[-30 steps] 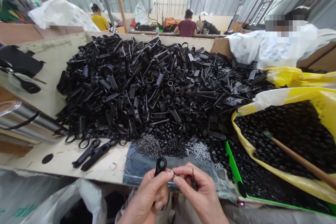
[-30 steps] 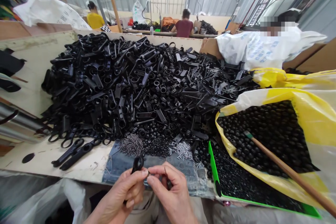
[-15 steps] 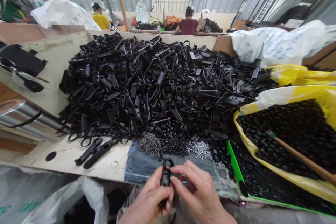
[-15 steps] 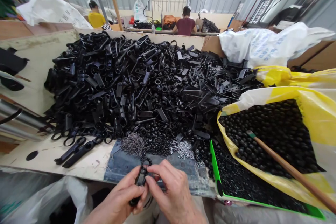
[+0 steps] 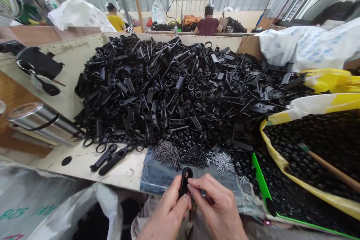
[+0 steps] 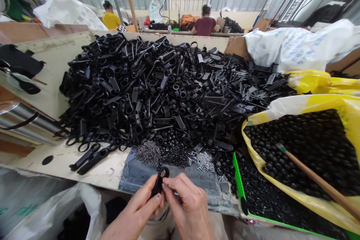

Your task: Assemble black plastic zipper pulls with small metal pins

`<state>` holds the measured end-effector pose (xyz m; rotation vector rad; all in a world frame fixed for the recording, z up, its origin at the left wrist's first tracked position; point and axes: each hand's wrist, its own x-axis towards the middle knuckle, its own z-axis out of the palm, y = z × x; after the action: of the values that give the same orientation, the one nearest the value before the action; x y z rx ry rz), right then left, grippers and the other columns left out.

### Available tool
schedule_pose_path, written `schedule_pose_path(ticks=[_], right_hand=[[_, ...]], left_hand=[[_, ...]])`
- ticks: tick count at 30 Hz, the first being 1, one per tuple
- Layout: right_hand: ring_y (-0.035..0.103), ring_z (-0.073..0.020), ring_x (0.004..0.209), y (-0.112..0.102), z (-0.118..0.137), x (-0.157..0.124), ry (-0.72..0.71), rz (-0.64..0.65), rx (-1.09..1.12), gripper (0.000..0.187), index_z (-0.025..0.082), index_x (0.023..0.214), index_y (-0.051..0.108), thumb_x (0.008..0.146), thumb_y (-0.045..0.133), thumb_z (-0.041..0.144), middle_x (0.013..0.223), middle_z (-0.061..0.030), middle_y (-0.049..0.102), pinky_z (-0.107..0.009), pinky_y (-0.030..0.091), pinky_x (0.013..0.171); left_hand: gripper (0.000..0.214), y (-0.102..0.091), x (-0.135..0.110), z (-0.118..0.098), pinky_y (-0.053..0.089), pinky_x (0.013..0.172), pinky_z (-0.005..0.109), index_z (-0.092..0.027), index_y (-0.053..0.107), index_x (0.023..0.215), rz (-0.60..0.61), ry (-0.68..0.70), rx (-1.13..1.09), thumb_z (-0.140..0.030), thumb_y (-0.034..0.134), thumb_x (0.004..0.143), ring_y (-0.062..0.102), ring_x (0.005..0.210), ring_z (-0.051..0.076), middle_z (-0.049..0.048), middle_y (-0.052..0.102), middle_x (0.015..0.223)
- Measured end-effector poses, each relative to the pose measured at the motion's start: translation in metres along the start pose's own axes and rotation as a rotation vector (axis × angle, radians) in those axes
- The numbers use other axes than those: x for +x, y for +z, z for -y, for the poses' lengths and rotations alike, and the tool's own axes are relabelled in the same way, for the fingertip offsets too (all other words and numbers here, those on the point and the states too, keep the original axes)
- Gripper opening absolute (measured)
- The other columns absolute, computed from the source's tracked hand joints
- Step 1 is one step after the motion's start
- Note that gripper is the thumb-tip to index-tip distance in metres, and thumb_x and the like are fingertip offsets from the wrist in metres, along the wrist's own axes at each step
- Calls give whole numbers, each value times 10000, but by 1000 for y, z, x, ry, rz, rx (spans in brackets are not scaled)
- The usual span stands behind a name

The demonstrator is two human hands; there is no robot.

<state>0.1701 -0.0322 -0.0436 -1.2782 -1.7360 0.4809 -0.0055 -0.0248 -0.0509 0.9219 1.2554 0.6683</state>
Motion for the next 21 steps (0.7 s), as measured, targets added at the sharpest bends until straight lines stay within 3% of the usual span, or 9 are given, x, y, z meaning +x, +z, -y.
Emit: schedule_pose_path(ticks=[5,9,12,16,18,21], right_hand=[[683,-147,612,1,-3,-4,-236,-32,-265,278,150,1258,662,1075,453,153,783,-37,723,-232,498,576],[654,-154,507,1,0,-4,-307,13,-396,314,112,1274,642,1083,395,148,666,-14,696,-259,476,518],[716,-164,598,-2,4,-5,-230,100,-339,328,147,1335,591,1104,376,237,775,-30,744,-246,525,562],[758,-141,736,-10,1,-11,-21,124,-175,296,216,1325,518,1124,319,303,967,-34,767,-202,564,659],[761,-149,787,-11,-4,-14,-24,144,-174,299,240,1230,556,1125,278,269,966,-32,759,-207,564,685],[758,-166,793,-7,-11,-16,-14,277,-217,317,249,1158,616,1106,304,235,932,-34,762,-208,555,681]], left_hand=[[601,0,8,5,554,927,366,-230,650,1387,-36,-32,-63,-504,726,858,676,1078,283,107,750,1173],[505,4,16,7,538,1007,379,-226,730,1247,-119,44,-64,-472,777,809,602,1273,330,120,730,1285],[463,3,20,13,522,1036,354,-238,752,1179,-218,75,-78,-446,813,769,558,1354,338,123,705,1355],[509,-3,23,20,546,1004,349,-238,727,1241,-183,59,-115,-461,799,790,584,1339,333,134,683,1397],[526,-4,23,23,547,1003,355,-236,721,1259,-165,59,-88,-474,793,796,584,1340,336,140,682,1398],[524,1,23,24,544,1007,364,-242,717,1264,-158,85,-60,-496,769,809,574,1348,342,140,688,1390]])
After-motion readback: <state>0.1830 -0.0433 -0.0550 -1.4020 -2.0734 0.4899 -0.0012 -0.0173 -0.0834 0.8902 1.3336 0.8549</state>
